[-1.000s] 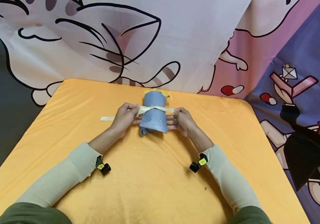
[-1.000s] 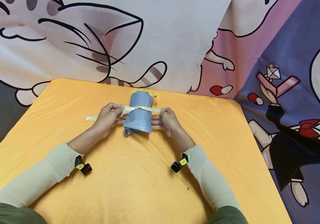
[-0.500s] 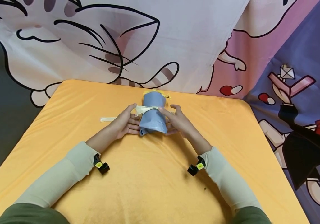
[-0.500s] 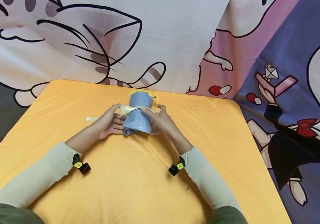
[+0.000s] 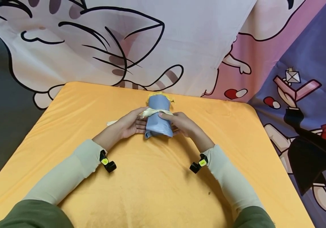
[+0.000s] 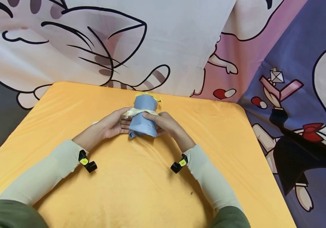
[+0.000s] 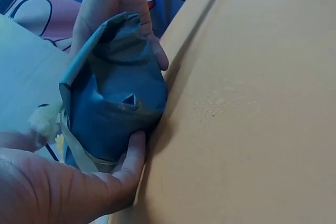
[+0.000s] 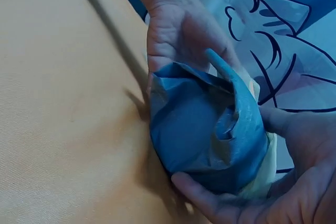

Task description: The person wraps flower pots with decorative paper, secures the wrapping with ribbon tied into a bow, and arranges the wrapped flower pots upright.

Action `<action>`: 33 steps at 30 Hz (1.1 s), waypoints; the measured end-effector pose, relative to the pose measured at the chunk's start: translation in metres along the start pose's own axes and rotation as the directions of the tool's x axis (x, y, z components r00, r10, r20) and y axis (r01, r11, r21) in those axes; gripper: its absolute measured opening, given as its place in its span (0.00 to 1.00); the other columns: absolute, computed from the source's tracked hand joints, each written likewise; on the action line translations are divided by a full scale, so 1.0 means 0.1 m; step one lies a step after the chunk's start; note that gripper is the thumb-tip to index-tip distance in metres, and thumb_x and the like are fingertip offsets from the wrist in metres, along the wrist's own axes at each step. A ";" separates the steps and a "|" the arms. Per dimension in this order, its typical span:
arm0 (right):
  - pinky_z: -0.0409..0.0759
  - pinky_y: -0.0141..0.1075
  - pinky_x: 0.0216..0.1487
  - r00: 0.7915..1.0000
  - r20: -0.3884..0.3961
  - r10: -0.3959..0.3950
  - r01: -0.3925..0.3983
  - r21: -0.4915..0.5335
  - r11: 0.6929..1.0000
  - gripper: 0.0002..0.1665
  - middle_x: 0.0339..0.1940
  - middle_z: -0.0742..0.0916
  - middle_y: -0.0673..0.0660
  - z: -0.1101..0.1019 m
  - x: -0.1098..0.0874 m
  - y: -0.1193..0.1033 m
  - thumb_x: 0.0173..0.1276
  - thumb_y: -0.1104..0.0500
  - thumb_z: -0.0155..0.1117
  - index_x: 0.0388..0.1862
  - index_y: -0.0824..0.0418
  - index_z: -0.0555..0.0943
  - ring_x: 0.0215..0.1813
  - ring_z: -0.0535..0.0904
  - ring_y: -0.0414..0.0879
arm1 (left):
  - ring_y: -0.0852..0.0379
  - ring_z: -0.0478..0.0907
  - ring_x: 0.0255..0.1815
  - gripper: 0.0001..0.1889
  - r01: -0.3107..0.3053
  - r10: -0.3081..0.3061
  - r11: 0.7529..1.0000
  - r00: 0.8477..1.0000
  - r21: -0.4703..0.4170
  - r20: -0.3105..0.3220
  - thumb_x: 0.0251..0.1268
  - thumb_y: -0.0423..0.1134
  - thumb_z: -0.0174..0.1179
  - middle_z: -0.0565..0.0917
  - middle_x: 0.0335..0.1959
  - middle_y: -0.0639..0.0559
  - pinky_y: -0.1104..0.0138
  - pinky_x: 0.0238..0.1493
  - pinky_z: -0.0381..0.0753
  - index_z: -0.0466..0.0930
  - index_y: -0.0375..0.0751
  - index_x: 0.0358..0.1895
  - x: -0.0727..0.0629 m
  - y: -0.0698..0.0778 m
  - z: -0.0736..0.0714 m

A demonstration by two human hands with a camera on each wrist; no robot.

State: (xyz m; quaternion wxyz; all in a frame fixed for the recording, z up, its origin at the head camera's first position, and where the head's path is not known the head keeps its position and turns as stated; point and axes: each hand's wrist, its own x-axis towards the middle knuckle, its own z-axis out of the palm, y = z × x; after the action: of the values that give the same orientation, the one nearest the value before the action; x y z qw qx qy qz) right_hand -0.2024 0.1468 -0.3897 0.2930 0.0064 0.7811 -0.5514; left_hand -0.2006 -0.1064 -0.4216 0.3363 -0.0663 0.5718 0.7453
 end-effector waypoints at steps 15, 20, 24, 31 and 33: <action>0.91 0.39 0.54 0.989 0.078 -0.129 0.121 0.096 0.988 0.32 0.54 0.90 0.55 -0.04 0.07 -0.06 0.86 0.51 0.66 0.78 0.68 0.76 0.52 0.90 0.47 | 0.59 0.81 0.41 0.19 -0.153 0.174 0.971 0.979 0.184 -0.104 0.89 0.55 0.61 0.81 0.41 0.54 0.66 0.47 0.86 0.76 0.41 0.55 0.00 0.09 0.01; 0.86 0.50 0.72 0.967 0.033 -0.254 0.254 -0.002 0.967 0.34 0.66 0.86 0.64 -0.07 0.10 -0.11 0.84 0.59 0.68 0.82 0.70 0.71 0.65 0.86 0.53 | 0.59 0.78 0.42 0.13 -0.277 0.308 0.935 0.944 0.223 -0.118 0.87 0.47 0.66 0.78 0.43 0.53 0.69 0.43 0.84 0.76 0.41 0.52 -0.01 0.17 0.05; 0.83 0.47 0.73 0.942 -0.007 -0.335 0.333 -0.063 0.941 0.40 0.71 0.84 0.68 -0.08 0.12 -0.17 0.80 0.65 0.72 0.85 0.69 0.68 0.65 0.84 0.54 | 0.54 0.82 0.53 0.14 -0.381 0.424 0.882 0.899 0.277 -0.113 0.84 0.41 0.70 0.81 0.54 0.48 0.67 0.53 0.87 0.79 0.38 0.59 -0.01 0.22 0.07; 0.85 0.37 0.61 0.875 -0.060 -0.480 0.468 -0.147 0.871 0.52 0.75 0.83 0.67 -0.06 0.23 -0.16 0.70 0.76 0.75 0.89 0.64 0.64 0.66 0.84 0.54 | 0.44 0.78 0.72 0.31 -0.489 0.569 0.788 0.810 0.374 -0.140 0.73 0.33 0.78 0.80 0.70 0.41 0.49 0.77 0.80 0.79 0.39 0.76 -0.02 0.22 0.10; 0.86 0.43 0.68 0.852 -0.064 -0.519 0.505 -0.154 0.849 0.55 0.79 0.82 0.66 -0.05 0.26 -0.14 0.69 0.78 0.75 0.91 0.61 0.62 0.73 0.83 0.57 | 0.43 0.76 0.75 0.33 -0.510 0.598 0.768 0.787 0.387 -0.148 0.71 0.31 0.79 0.79 0.72 0.39 0.48 0.78 0.80 0.78 0.40 0.77 -0.02 0.21 0.11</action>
State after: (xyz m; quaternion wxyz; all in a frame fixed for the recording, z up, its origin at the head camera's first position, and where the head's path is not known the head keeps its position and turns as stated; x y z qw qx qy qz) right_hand -0.2310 0.1378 -0.3884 0.0942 -0.1930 0.8032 -0.5557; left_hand -0.2085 -0.1001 -0.4002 0.0261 0.0653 0.7200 0.6904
